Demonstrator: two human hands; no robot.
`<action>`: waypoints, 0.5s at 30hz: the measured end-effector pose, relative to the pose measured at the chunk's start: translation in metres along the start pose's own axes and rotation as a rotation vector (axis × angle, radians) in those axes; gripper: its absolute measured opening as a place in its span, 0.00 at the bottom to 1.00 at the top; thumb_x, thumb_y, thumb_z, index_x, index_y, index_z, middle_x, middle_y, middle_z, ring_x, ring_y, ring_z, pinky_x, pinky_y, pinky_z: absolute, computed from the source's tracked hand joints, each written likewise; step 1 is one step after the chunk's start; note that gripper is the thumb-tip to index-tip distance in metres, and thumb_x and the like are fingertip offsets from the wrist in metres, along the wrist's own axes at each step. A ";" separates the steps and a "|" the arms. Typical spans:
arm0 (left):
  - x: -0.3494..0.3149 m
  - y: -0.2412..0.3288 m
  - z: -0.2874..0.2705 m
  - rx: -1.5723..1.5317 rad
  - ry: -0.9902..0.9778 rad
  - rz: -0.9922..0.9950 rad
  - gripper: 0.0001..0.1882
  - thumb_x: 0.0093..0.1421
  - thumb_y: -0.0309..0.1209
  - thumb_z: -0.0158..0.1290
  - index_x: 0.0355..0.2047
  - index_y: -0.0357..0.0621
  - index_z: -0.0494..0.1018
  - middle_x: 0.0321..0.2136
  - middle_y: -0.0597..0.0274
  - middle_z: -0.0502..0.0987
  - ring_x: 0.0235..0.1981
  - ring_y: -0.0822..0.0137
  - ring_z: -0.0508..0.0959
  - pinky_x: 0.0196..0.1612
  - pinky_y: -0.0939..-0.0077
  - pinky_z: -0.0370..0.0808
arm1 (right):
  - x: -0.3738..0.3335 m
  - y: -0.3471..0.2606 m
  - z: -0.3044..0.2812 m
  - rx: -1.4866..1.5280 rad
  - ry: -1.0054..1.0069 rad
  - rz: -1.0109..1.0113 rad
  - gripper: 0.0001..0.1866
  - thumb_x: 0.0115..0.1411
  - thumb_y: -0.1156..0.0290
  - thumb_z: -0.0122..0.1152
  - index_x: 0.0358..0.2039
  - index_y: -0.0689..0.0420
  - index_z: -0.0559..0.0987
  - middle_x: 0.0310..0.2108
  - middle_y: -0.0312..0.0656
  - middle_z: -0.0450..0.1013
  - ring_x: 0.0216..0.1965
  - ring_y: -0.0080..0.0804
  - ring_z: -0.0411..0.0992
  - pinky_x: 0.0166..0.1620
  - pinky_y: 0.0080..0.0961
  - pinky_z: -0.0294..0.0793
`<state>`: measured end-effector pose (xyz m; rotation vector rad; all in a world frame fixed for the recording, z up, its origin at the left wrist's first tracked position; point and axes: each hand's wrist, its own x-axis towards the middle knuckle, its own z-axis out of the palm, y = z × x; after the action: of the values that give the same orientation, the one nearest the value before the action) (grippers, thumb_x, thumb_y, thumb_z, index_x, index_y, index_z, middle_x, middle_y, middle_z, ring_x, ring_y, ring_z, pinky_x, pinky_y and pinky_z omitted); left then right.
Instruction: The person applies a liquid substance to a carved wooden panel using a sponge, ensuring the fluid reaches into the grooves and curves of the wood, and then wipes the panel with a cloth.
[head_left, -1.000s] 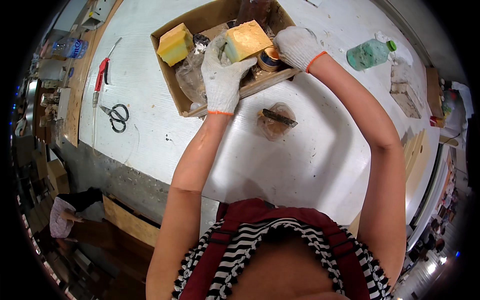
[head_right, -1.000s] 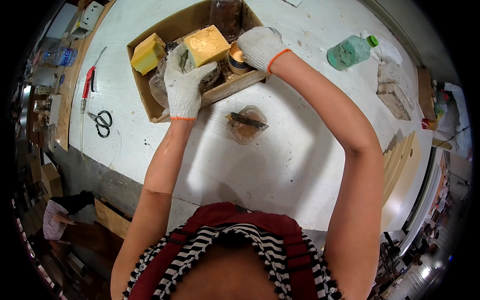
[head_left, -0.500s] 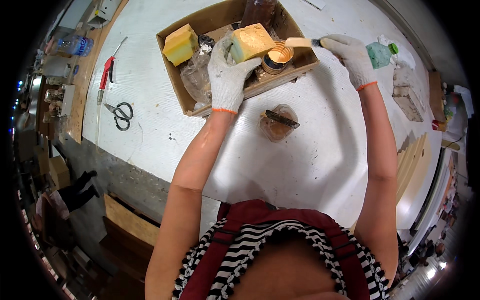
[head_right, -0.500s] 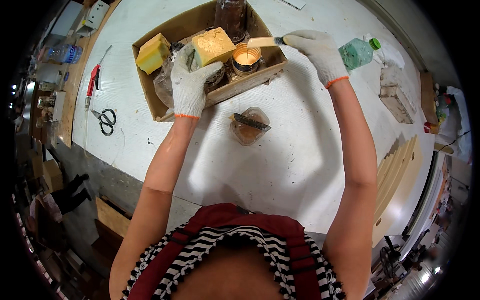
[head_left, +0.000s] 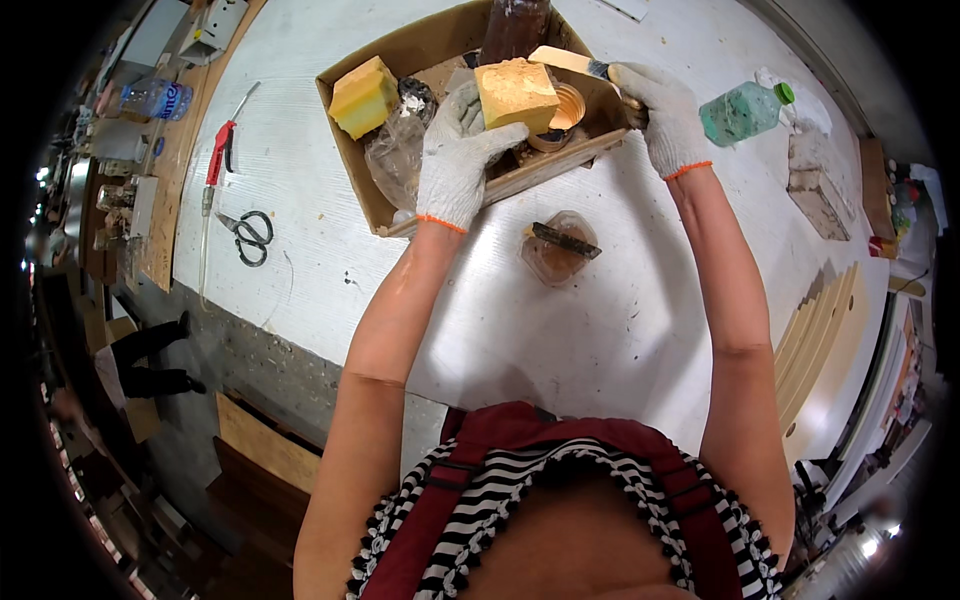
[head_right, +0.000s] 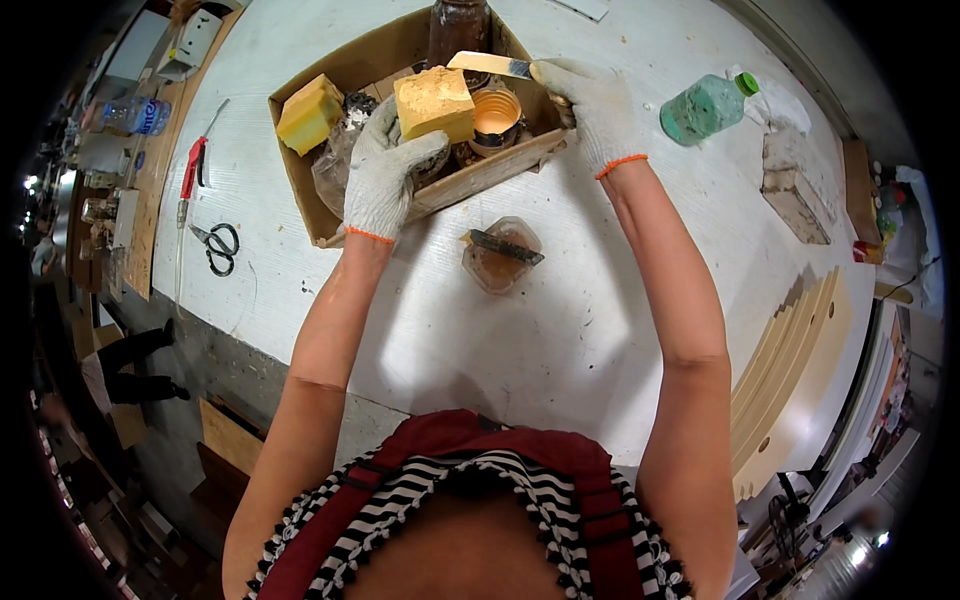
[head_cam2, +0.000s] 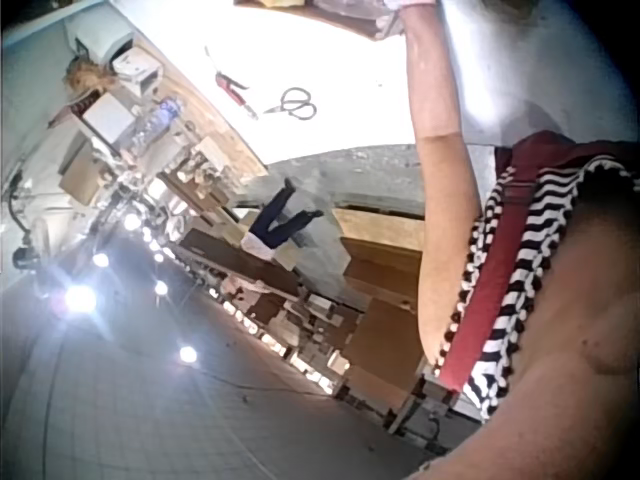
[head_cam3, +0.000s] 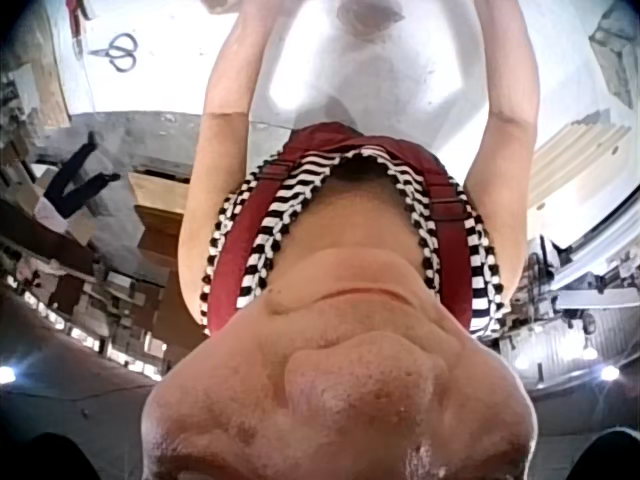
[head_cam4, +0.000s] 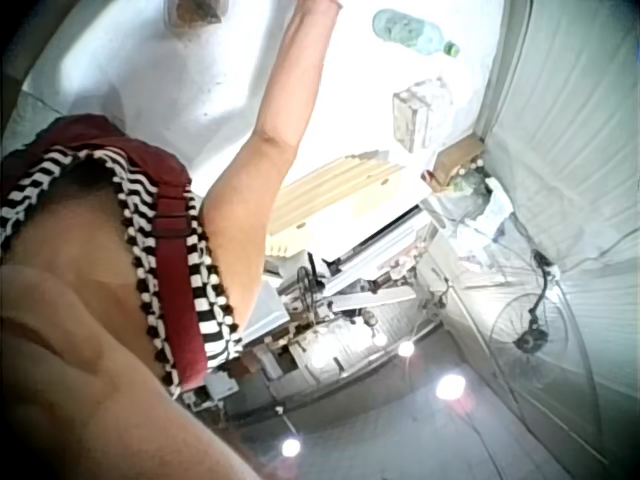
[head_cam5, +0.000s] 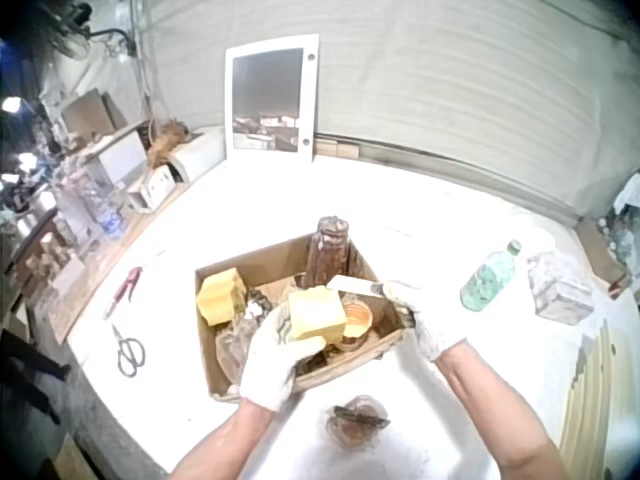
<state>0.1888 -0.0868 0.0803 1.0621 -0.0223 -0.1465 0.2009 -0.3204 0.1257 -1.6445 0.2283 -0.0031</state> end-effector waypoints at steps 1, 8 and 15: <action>0.000 0.000 0.000 -0.001 0.000 0.000 0.38 0.51 0.14 0.63 0.63 0.30 0.62 0.54 0.52 0.75 0.55 0.63 0.77 0.56 0.73 0.78 | 0.001 0.000 -0.001 0.061 0.004 0.016 0.18 0.59 0.59 0.69 0.42 0.60 0.86 0.20 0.25 0.67 0.20 0.14 0.57 0.23 0.16 0.53; -0.002 0.006 0.002 -0.037 -0.074 -0.057 0.38 0.46 0.14 0.65 0.59 0.29 0.65 0.55 0.51 0.73 0.56 0.64 0.75 0.59 0.74 0.74 | -0.015 -0.006 0.003 -0.073 -0.052 0.036 0.19 0.59 0.59 0.68 0.43 0.62 0.85 0.21 0.25 0.66 0.22 0.15 0.57 0.25 0.17 0.55; -0.002 0.005 0.001 -0.018 -0.062 -0.046 0.37 0.47 0.14 0.64 0.59 0.28 0.65 0.54 0.51 0.74 0.56 0.63 0.75 0.60 0.73 0.73 | -0.024 -0.020 0.008 -0.225 0.094 -0.255 0.14 0.60 0.63 0.66 0.42 0.58 0.85 0.21 0.28 0.68 0.23 0.21 0.62 0.29 0.24 0.64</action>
<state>0.1875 -0.0849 0.0853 1.0405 -0.0522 -0.2205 0.1812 -0.3080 0.1480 -1.8903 0.0911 -0.2568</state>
